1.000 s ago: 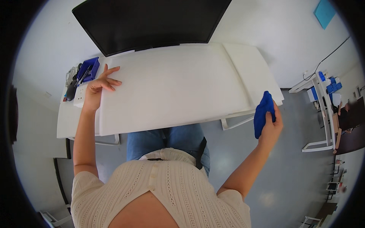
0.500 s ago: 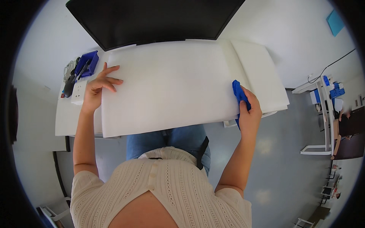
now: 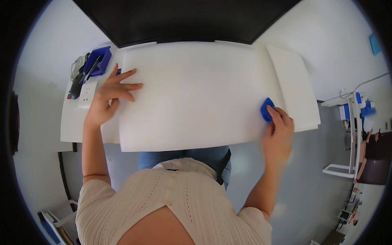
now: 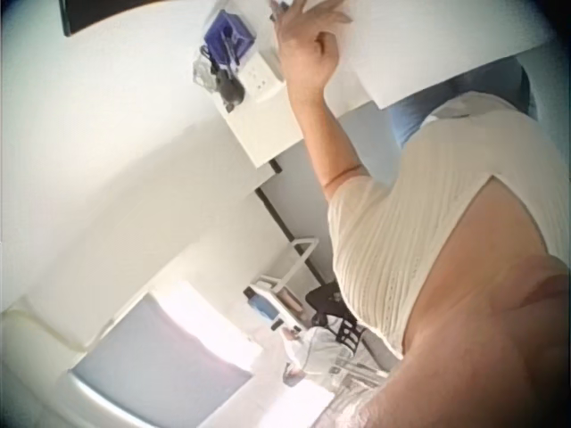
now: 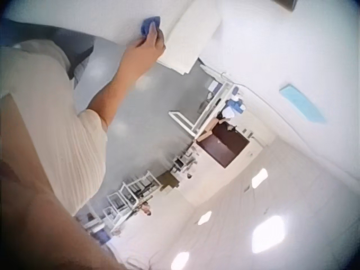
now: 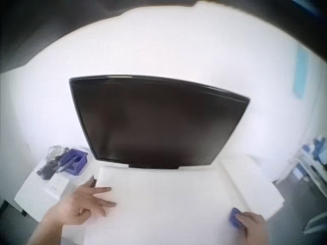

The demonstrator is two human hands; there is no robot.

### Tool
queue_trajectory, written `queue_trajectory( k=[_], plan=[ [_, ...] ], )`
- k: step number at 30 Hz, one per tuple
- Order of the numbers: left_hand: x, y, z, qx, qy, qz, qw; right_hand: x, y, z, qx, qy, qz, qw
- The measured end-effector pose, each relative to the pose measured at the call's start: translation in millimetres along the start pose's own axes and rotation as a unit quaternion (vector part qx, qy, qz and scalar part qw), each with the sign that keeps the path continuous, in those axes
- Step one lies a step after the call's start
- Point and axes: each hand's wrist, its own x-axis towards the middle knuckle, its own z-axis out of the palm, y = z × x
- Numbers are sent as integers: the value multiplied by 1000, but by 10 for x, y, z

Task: Wiping down large white foam sheets with a blue cloth.

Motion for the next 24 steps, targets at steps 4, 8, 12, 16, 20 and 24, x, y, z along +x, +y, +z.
queue_trajectory(
  k=[4, 8, 12, 16, 20, 24],
  plan=[
    [15, 539, 117, 216, -3, 50, 975, 334, -294, -262, -24, 42, -34, 998],
    [-131, 686, 291, 149, -9, 84, 985, 849, -1074, -194, 80, 30, -294, 952],
    [-116, 593, 369, 136, -40, 81, 986, 1248, -1813, 463, 194, -7, -498, 845],
    [-134, 582, 402, 129, -37, 56, 989, 1459, -2449, 1251, 255, -45, -593, 762],
    [-133, 520, 444, 118, -26, 36, 992, 1517, -2402, 1466, 233, -82, -578, 778],
    [-104, 579, 466, 132, -10, 25, 991, 1539, -1852, 1239, 188, -35, -502, 843]
  ],
)
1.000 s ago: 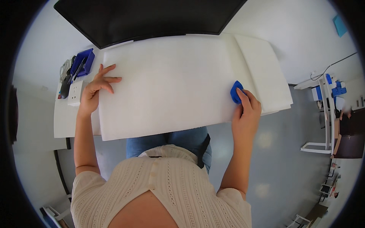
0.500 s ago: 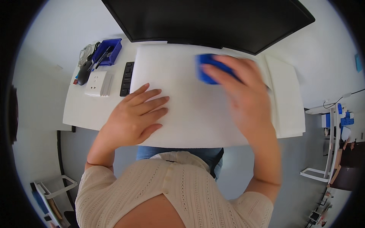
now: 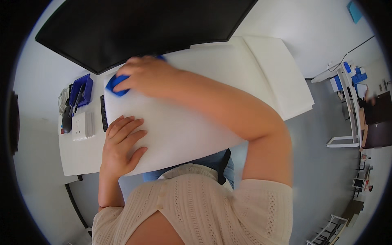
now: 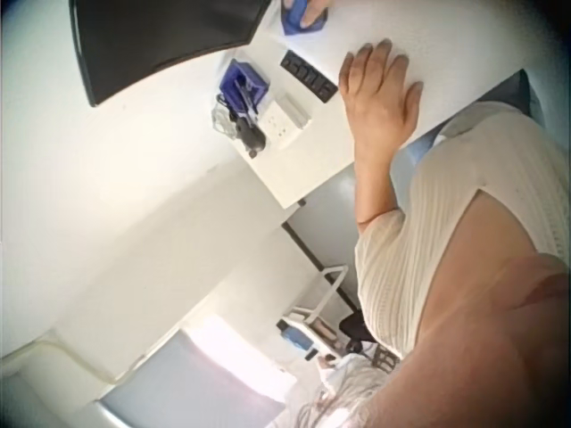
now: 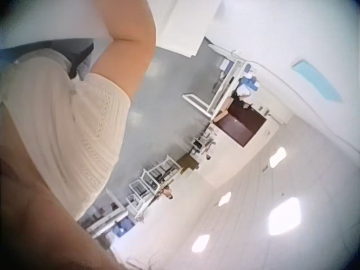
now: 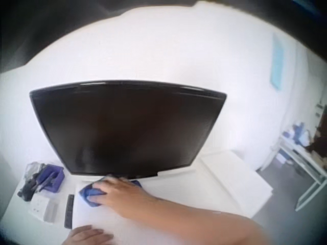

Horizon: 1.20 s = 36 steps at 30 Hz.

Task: Wiping down large white foam sheets with a blue cloth.

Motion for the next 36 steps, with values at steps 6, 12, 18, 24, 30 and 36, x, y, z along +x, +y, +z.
queue_trajectory(
  k=[6, 12, 18, 24, 30, 36],
  plan=[
    [-15, 7, 14, -6, -6, -5, 1000, -1022, 520, -793, -88, -37, 199, 975],
    [31, 56, 1, 3, -2, -1, 1000, -2048, 878, -1406, -188, -30, 338, 922],
    [153, 156, -104, 58, -73, 26, 995, -1762, 741, -1582, -130, 63, 387, 911],
    [203, 307, -5, 150, -84, 2, 985, -1495, 566, -948, -117, 22, 293, 949],
    [156, 339, 17, 165, -75, -19, 983, -1734, -34, -1250, -96, -66, 276, 954],
    [288, 374, 31, 137, -97, -21, 986, -2253, -932, -1538, -44, -48, 308, 949]
  ],
)
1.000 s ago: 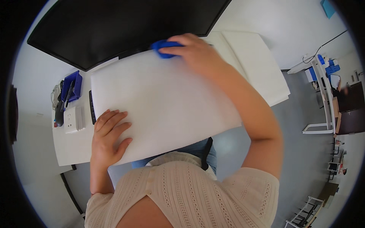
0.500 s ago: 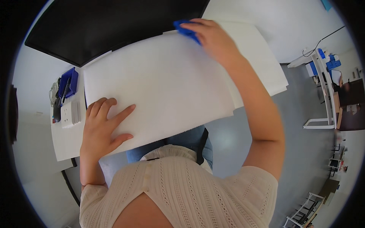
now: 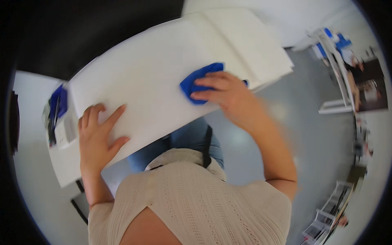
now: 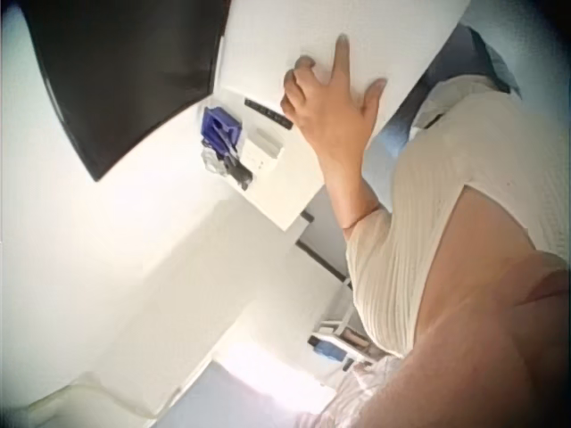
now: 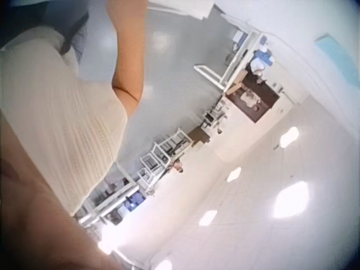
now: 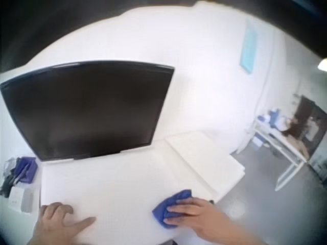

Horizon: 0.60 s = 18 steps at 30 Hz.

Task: Wiping down large white foam sheets with a blue cloth.

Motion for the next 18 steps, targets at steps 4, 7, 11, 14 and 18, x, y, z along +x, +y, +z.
queue_trajectory(
  k=[4, 7, 11, 14, 18],
  plan=[
    [-141, -62, 66, 32, 14, 5, 999, -401, -159, 0, 88, 22, 30, 995],
    [-204, -81, 79, 43, 8, 22, 999, -564, -302, -27, 76, 26, 97, 992],
    [-174, -32, 85, 41, -6, 32, 999, -687, -420, -223, 28, 55, 175, 983],
    [-212, -4, 68, 52, -4, 22, 998, -506, -489, -380, 15, 111, 152, 982],
    [-223, 21, 73, 53, -4, 15, 998, -112, -334, -189, 12, 187, 83, 979]
  ],
)
